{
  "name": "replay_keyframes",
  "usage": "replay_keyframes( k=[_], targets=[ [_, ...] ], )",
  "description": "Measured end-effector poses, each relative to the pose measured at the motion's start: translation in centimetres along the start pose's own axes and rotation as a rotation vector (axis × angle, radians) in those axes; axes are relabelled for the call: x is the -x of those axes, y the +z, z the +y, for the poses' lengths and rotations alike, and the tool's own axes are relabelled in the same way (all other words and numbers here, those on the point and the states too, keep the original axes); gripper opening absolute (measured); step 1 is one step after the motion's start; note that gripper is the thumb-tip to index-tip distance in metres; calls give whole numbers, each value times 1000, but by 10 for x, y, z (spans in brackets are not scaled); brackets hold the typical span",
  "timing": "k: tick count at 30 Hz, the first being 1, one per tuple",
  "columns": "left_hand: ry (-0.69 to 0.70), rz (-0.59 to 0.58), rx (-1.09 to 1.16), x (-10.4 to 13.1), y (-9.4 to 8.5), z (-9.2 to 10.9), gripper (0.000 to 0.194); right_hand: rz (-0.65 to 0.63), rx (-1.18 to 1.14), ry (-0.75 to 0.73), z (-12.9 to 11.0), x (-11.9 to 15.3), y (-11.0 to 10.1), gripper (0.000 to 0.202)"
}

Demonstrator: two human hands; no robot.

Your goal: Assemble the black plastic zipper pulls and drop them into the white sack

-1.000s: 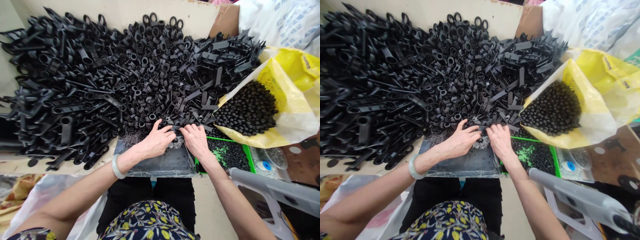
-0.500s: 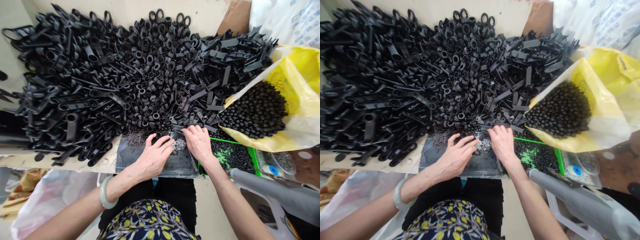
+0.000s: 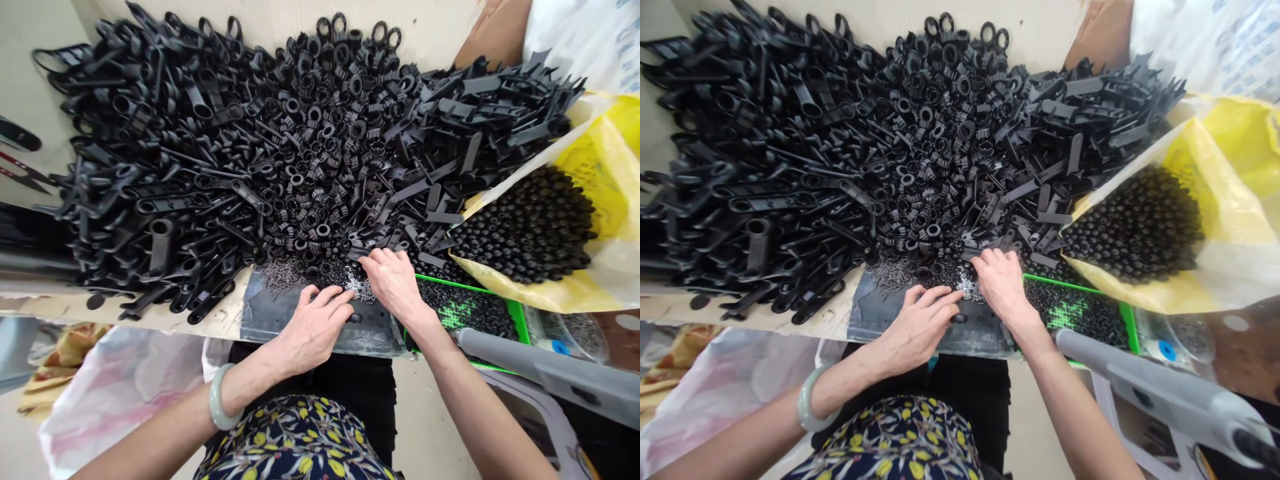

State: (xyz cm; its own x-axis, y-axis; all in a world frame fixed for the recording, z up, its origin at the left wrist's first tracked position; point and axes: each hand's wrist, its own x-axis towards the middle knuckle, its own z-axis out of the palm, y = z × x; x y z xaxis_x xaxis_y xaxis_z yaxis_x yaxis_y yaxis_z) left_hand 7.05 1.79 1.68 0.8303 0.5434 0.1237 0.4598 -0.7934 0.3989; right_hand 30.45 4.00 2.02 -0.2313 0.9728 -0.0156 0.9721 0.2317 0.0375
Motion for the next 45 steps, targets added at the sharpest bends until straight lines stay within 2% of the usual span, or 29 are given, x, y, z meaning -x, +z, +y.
replay_keyframes(
  k=[10, 14, 20, 26, 33, 36, 39, 42, 45],
  targets=[
    [-9, -4, -12, 9, 6, -2, 29, 43, -33, -61, -6, 26, -9, 29],
    [-15, -6, 6, 10, 9, -1, 31, 122, -23, 27, -1, 14, -3, 34],
    [-33, 8, -3, 10, 11, 3, 26, 47, 26, -2, 0, -9, 5, 31],
    [-42, 15, -22, 16, 11, -1, 25, 6, 9, -69, 0, 13, -3, 28],
    [-59, 39, -7, 25, 7, -7, 28, -31, -19, -82, -10, 35, -8, 30],
    [-50, 54, 3, 26, 6, -3, 27, 18, -27, -36, -7, 40, -10, 32],
    [-22, 41, 18, 21, 6, 6, 28, 75, 20, 83, 4, 42, -10, 33],
    [24, 1, 13, 10, 10, 13, 28, 60, 71, 181, 13, 43, -8, 32],
    [35, -15, -19, -1, 13, 15, 28, 20, 66, 201, 12, 46, -6, 30]
  ],
)
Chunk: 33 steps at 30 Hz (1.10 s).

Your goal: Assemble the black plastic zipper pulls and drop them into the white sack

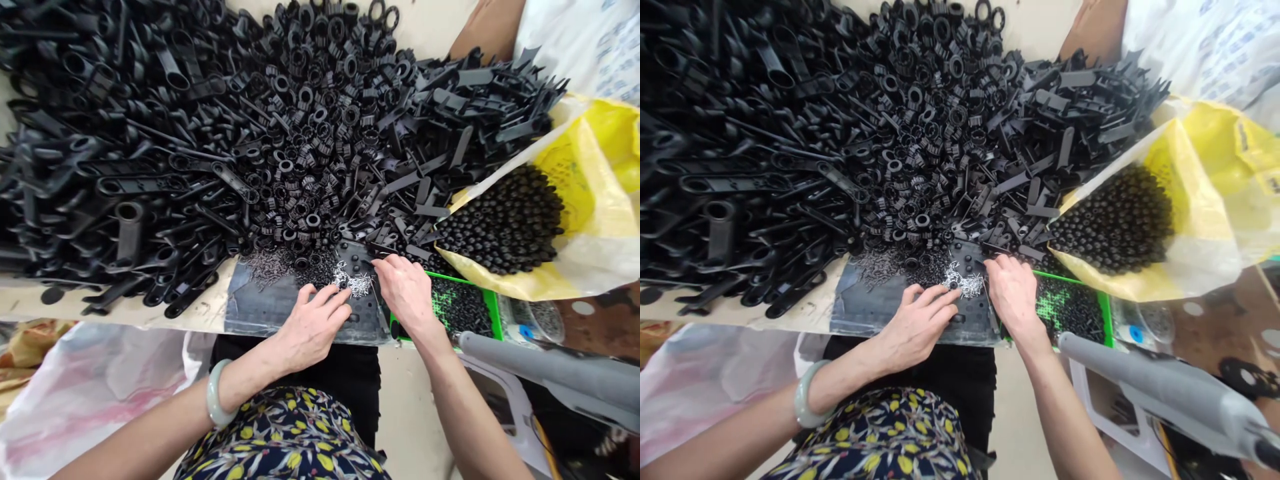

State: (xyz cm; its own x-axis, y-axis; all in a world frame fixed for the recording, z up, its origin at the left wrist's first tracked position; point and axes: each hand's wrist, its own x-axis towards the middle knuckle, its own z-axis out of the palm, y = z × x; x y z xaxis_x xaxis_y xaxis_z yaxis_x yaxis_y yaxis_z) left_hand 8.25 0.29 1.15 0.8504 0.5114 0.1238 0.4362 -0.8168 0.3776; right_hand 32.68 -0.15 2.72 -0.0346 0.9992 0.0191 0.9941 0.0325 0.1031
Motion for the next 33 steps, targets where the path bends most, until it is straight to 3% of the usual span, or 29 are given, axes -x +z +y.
replay_keyframes(
  k=[7, 13, 21, 25, 30, 33],
  targets=[
    [-9, 19, -12, -8, -2, -8, 30, -8, -132, -42, -15, 4, -2, 29],
    [-22, 59, -20, -16, -5, -13, 31, 158, -186, 131, 6, -4, -8, 31],
    [24, 48, -18, -33, -11, -12, 36, 176, -442, 250, 19, -2, -11, 31],
    [35, 29, 15, -32, -10, -10, 39, 263, -577, 289, 25, 1, -10, 29],
    [37, 57, 114, -23, -8, -7, 37, 437, -926, 413, 21, -32, -10, 36],
    [50, 69, 164, -19, -7, -5, 38, 482, -1192, 332, 21, -54, -15, 52]
  ],
)
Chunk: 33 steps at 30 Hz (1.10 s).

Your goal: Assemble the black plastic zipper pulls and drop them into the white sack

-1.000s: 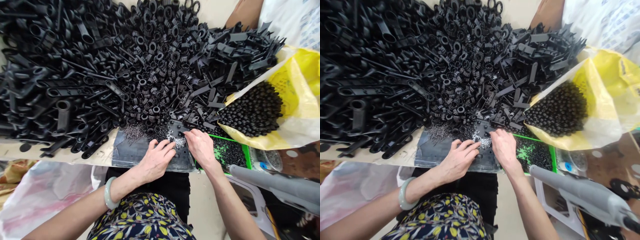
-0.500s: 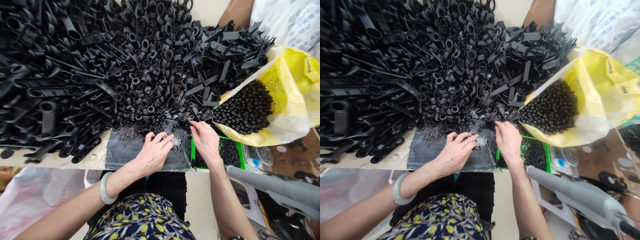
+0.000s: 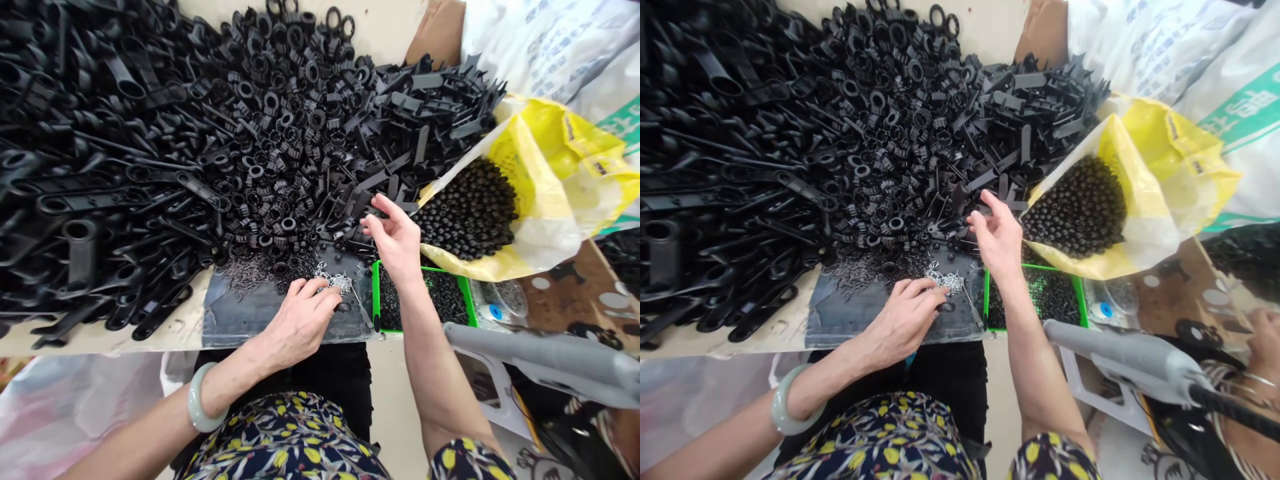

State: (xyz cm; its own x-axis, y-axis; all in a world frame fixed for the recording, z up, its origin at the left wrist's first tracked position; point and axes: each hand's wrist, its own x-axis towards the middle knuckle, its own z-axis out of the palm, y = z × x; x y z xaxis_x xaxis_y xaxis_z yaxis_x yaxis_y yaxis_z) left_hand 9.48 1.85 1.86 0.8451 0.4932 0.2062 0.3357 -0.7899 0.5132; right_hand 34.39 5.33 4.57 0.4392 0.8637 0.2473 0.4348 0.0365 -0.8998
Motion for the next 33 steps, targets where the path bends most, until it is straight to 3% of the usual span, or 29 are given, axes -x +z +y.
replay_keyframes(
  k=[3, 6, 9, 12, 17, 20, 23, 27, 30, 33],
  targets=[
    [10, 6, 39, -1, -1, 0, 34, 24, 127, -12, -2, -1, -16, 45],
    [25, -17, 42, -8, -4, -2, 31, 32, 554, 20, 3, 15, -45, 38],
    [78, -64, -7, -26, -4, -3, 32, -23, 855, -29, 13, 22, -55, 55],
    [146, -92, -81, -57, -1, -2, 29, -12, 977, -122, 20, 5, -41, 68],
    [172, -93, -176, -106, 2, -18, 24, 7, 977, -139, 3, -42, 4, 60],
    [210, -99, -181, -120, -1, -38, 31, -73, 933, -146, -15, -57, 28, 63],
    [236, -119, -222, -126, -8, -55, 36, -142, 883, -175, -31, -60, 37, 73],
    [261, -113, -268, -132, -19, -65, 39, -120, 737, -276, -36, -58, 10, 68],
    [286, -88, -283, -135, -20, -70, 36, 91, 706, -207, -24, -55, -29, 43],
    [297, -69, -302, -136, -19, -74, 33, 340, 796, -51, -7, -44, -66, 36]
  ],
)
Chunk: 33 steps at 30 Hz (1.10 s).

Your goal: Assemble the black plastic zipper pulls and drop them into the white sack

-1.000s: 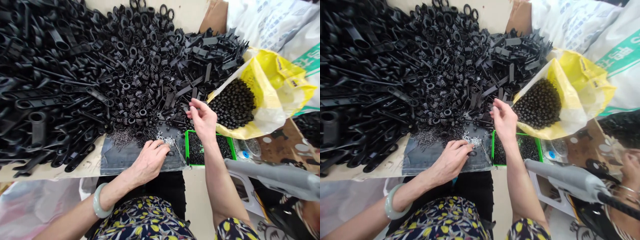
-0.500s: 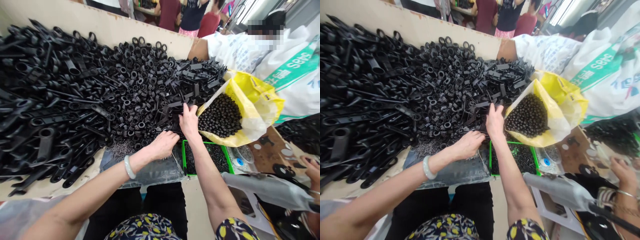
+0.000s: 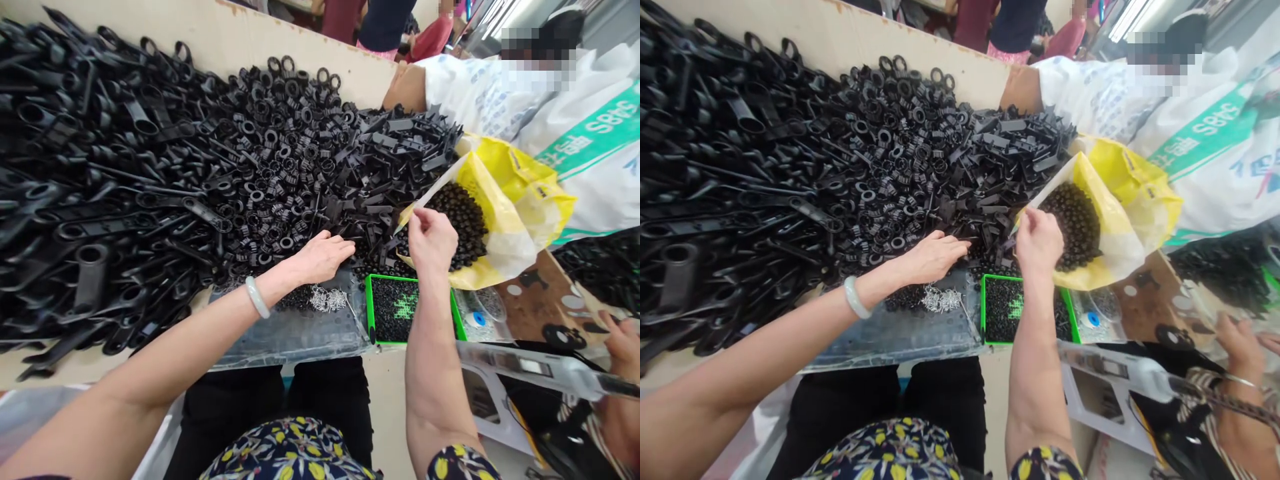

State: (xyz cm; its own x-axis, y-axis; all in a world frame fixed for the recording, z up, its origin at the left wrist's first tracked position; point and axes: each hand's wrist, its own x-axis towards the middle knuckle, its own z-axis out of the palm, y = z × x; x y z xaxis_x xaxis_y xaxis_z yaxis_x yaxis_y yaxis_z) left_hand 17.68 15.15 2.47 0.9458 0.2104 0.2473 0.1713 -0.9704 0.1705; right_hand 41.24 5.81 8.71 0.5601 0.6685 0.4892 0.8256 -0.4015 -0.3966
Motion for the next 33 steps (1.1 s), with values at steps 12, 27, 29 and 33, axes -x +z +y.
replay_keyframes(
  k=[12, 27, 29, 33],
  targets=[
    [38, -24, -61, 17, -10, -2, 39, -681, 640, -159, 36, 70, -13, 35],
    [93, -124, -180, 33, -29, -21, 30, -736, 553, -265, -41, 61, 37, 26],
    [96, -128, -185, 39, -34, -20, 29, -737, 517, -291, -55, 63, 41, 26],
    [59, -78, -137, 60, -51, -13, 35, -761, 435, -332, -71, 59, 43, 32]
  ],
)
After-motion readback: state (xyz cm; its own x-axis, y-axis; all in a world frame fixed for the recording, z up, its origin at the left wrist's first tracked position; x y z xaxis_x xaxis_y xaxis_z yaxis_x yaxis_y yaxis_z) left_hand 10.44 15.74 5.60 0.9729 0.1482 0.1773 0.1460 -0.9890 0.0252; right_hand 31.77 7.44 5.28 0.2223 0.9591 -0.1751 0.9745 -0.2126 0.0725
